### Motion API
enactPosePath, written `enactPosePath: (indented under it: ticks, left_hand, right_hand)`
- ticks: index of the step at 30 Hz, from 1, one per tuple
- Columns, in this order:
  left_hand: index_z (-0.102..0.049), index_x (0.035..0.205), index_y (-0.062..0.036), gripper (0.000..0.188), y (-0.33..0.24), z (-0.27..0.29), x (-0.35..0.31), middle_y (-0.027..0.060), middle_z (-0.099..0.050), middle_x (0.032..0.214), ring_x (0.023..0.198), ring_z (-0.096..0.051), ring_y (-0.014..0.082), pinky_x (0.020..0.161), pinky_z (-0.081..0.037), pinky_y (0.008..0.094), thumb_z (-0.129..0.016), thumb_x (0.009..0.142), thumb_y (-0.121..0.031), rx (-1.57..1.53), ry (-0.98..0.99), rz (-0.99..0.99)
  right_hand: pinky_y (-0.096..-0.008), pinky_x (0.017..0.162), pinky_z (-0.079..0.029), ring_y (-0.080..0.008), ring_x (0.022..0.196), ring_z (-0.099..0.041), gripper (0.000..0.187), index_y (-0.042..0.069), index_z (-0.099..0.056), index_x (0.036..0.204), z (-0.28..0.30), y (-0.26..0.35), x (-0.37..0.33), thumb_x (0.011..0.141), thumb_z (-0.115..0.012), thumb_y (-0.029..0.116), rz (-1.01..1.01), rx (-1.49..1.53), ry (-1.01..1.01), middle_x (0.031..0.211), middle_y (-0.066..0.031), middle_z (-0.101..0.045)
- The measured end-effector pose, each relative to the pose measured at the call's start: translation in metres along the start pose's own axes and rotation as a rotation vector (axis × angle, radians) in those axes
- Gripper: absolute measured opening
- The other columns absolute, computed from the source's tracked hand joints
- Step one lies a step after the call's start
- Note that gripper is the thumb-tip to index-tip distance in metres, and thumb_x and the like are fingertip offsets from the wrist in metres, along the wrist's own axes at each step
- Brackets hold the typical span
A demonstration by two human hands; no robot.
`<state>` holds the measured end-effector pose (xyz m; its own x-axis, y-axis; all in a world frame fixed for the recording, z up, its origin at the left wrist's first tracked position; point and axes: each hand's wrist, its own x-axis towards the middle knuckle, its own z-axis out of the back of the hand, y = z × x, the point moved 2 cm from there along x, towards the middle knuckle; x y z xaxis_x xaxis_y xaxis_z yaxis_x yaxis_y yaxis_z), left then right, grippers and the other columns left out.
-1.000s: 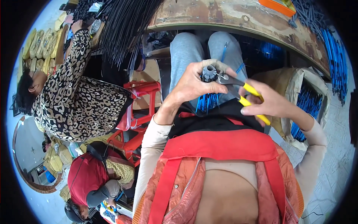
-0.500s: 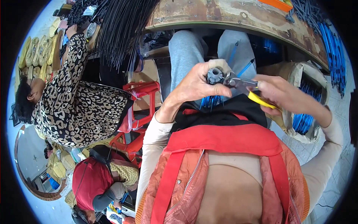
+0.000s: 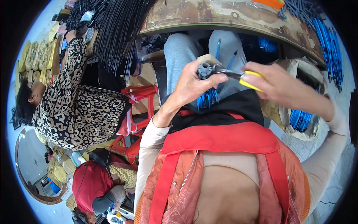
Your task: Arranging blue plastic components into a specialized jig and using a pliers-like tool to perform manual assembly.
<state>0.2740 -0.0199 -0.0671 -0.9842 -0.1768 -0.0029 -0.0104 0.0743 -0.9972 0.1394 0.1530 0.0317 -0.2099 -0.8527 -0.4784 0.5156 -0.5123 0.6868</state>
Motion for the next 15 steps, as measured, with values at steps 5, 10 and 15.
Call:
enactPosePath:
  ticks: [5, 10, 15]
  left_hand:
    - [-0.059, 0.109, -0.0042, 0.036, -0.002, 0.015, -0.005, 0.0016, -0.059, 0.087, 0.075, -0.059, 0.008, 0.066, -0.048, 0.0216, -0.079, 0.081, -0.014, -0.027, -0.012, -0.049]
    - [-0.059, 0.099, -0.0013, 0.024, 0.015, 0.016, -0.021, 0.005, -0.063, 0.086, 0.076, -0.063, 0.01, 0.068, -0.05, 0.0233, -0.075, 0.083, -0.009, -0.181, -0.304, -0.096]
    - [-0.064, 0.09, -0.0011, 0.018, 0.008, 0.019, -0.022, 0.0028, -0.065, 0.077, 0.07, -0.063, 0.0091, 0.066, -0.05, 0.0238, -0.077, 0.082, -0.008, -0.139, -0.3, -0.028]
  right_hand:
    - [-0.0259, 0.054, -0.041, -0.0082, 0.058, -0.051, 0.03, 0.001, -0.061, 0.109, -0.053, -0.038, 0.025, 0.097, -0.058, 0.028, -0.03, 0.402, 0.121, 0.07, -0.0021, -0.056]
    - [-0.0248, 0.06, -0.044, -0.0094, 0.061, -0.054, 0.029, -0.001, -0.064, 0.105, -0.049, -0.038, 0.027, 0.098, -0.055, 0.025, 0.0, 0.331, -0.008, 0.076, -0.0044, -0.061]
    - [-0.0273, 0.064, -0.046, -0.0126, 0.068, -0.058, 0.033, -0.003, -0.061, 0.115, -0.052, -0.032, 0.026, 0.097, -0.057, 0.024, 0.06, 0.271, -0.041, 0.078, -0.0072, -0.061]
